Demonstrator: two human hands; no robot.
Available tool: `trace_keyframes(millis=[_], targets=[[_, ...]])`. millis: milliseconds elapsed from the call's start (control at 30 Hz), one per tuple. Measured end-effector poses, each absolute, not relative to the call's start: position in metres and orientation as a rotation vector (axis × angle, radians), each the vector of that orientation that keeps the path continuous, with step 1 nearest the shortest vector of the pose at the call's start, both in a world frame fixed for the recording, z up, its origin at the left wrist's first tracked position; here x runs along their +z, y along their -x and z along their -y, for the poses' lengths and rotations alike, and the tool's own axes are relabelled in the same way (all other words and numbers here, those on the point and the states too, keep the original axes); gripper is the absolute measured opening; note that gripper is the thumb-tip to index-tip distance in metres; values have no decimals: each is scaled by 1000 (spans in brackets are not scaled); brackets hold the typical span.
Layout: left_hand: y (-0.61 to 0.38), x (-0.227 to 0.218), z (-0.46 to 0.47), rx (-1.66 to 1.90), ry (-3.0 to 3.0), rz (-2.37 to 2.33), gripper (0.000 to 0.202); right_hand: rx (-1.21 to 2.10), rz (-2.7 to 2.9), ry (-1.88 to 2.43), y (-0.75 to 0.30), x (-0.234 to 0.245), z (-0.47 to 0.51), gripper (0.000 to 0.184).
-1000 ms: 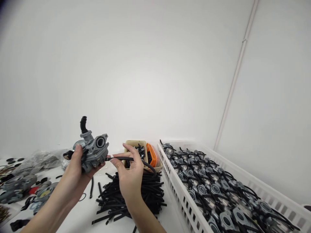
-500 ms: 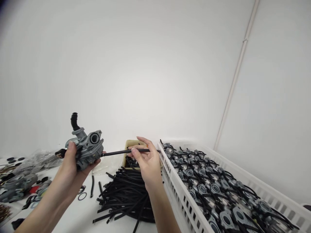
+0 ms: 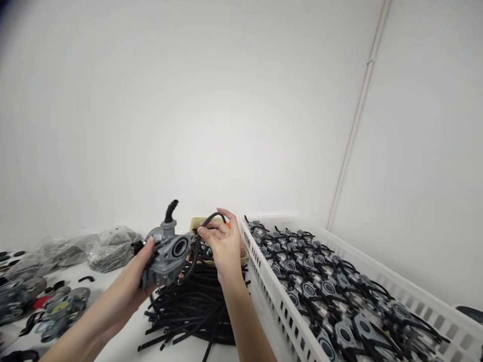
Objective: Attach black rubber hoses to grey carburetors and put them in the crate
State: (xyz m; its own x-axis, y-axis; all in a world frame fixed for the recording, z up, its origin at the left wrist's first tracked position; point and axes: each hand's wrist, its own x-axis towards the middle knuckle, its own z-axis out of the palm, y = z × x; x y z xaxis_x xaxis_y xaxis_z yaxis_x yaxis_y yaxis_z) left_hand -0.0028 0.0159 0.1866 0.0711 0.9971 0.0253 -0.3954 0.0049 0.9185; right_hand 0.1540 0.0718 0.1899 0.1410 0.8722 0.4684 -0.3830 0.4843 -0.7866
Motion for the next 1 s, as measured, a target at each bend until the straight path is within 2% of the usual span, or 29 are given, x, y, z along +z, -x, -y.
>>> trace_keyframes(millis=[300, 500, 667, 767, 867, 1000], targets=[[1, 183, -11, 1131, -1028, -915, 49, 1262, 1103, 574, -154, 190, -68, 61], [-2, 180, -7, 1252, -1109, -1005, 41, 1266, 1313, 588, -166, 191, -70, 52], [-16, 175, -2, 1254, -1233, -1006, 42, 1285, 1544, 632, -185, 195, -66, 34], [-22, 169, -4, 1238, -1348, -982, 48, 1285, 1709, 556, -199, 197, -66, 40], [-23, 163, -9, 1198, -1449, -1035, 55, 1212, 1860, 550, -214, 201, -63, 52], [-21, 156, -21, 1149, -1541, -1044, 53, 816, 2021, 803, -221, 213, -45, 26]])
